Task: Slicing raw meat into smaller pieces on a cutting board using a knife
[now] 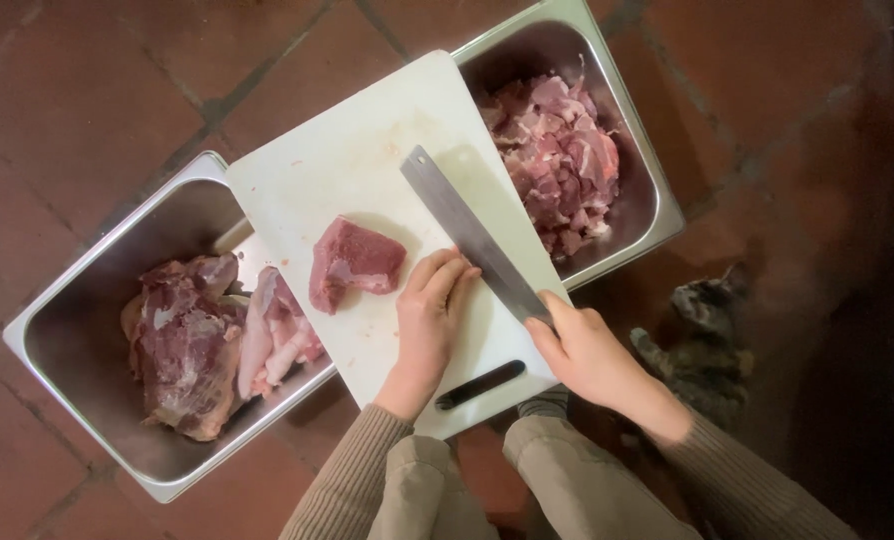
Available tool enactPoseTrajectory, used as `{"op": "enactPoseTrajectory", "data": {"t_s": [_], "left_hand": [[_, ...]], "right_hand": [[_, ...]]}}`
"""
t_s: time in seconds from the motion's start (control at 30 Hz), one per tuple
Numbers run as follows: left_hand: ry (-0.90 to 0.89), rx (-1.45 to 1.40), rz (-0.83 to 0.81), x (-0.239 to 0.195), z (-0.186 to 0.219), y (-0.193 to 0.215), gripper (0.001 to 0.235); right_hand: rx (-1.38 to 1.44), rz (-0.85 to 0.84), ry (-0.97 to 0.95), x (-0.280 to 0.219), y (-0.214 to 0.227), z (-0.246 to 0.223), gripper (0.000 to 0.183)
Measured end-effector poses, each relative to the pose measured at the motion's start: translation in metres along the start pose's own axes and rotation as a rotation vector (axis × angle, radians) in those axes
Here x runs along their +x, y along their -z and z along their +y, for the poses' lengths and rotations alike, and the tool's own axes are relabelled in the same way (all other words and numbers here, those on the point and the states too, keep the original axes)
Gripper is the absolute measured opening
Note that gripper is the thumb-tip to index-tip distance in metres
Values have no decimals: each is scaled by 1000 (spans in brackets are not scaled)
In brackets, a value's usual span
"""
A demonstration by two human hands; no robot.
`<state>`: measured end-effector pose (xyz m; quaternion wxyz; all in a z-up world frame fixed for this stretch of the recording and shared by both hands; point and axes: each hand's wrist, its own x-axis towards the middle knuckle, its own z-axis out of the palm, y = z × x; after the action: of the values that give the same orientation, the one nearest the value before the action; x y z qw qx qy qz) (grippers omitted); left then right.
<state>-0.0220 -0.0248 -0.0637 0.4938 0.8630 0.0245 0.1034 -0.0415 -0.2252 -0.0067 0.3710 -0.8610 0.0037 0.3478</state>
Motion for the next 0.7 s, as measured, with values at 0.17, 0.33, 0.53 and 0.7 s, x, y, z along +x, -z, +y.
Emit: {"op": "enactPoseTrajectory", "data": {"t_s": [0.17, 0.33, 0.53, 0.7], "left_hand": [[-17, 15, 13, -3, -6, 2, 9], [-19, 61, -14, 5, -10, 2, 7], [-22, 130, 22, 17, -7, -5, 20], [45, -103, -86, 24, 29, 35, 20]], "right_hand": [[-34, 39, 85, 28, -7, -17, 48], [10, 62, 89, 24, -5, -22, 44], [80, 57, -44, -6, 12, -2, 42], [76, 241, -111, -24, 14, 16, 29]]}}
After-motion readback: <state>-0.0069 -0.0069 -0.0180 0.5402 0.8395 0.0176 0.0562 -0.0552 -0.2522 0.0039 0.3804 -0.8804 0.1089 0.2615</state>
